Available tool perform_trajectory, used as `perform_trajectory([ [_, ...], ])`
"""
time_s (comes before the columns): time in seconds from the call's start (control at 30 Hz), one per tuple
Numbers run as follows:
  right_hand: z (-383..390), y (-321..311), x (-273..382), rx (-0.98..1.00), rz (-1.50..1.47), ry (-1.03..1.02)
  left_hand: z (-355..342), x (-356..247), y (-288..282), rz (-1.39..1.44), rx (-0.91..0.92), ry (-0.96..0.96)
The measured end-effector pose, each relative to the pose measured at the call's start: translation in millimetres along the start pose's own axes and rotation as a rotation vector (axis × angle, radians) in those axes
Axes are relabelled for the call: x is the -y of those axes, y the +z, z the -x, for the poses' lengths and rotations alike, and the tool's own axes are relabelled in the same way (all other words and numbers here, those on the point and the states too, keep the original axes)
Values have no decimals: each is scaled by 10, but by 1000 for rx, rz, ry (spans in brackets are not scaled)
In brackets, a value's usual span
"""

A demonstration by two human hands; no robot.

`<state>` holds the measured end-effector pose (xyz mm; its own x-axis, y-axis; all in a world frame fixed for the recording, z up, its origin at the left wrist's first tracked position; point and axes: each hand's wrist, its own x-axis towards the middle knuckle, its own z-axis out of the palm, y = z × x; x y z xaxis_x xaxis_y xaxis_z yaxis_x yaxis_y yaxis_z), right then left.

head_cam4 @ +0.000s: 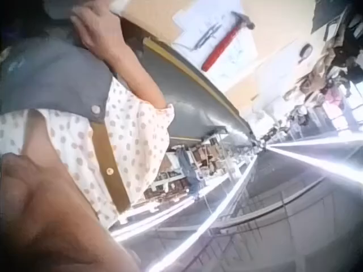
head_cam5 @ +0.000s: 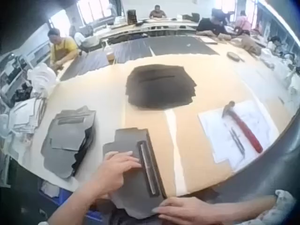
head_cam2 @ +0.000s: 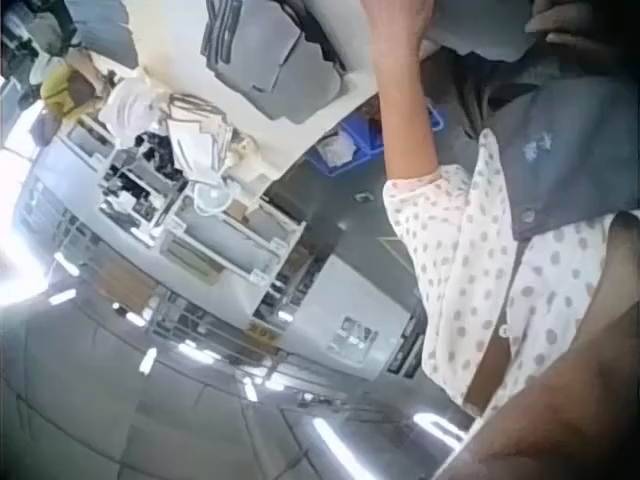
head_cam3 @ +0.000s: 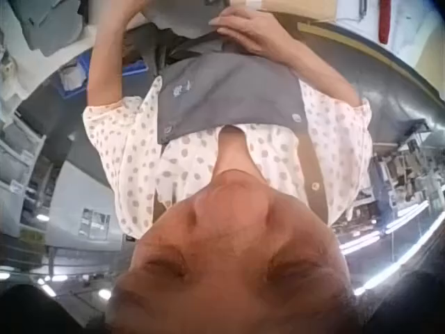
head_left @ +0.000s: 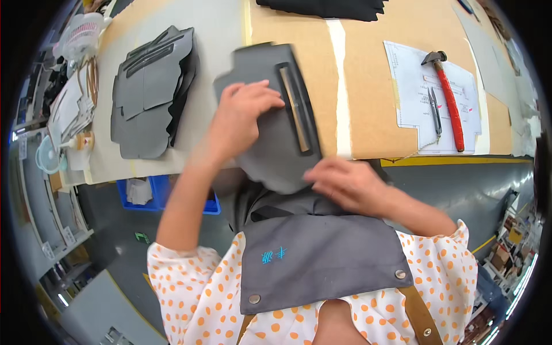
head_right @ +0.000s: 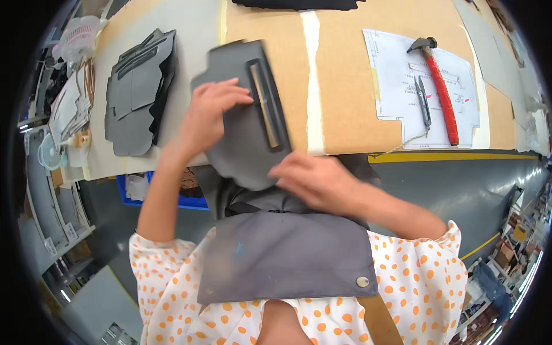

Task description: Assembling and finishing leather bag components by gluing, hammering, and trimming.

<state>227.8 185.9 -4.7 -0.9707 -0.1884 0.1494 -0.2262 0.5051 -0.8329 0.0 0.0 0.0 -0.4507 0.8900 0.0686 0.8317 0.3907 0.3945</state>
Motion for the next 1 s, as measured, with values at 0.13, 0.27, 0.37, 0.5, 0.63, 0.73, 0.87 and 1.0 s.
perform_trajectory([
  [0.13,-156,-127,195,-61,-107,-62,18,11,-133,75,-120,13],
  [0.27,-516,-330,-89,-256,182,39,313,11,-4,7,-155,-170],
  [0.37,-764,-395,-326,-321,402,-73,200,113,27,51,-212,-97],
  [0.5,-793,-243,-283,-223,415,-75,-106,344,-15,52,-149,51],
  [0.63,-794,-49,-138,-153,289,19,-297,343,-24,178,8,192],
  [0.73,-918,-16,-145,-179,321,50,-148,253,-160,175,-297,107],
  [0.87,-1124,120,-202,-204,340,29,453,236,-170,112,-401,-39],
  [1.0,-1289,256,-216,-219,392,-15,800,219,17,-30,-357,-15],
])
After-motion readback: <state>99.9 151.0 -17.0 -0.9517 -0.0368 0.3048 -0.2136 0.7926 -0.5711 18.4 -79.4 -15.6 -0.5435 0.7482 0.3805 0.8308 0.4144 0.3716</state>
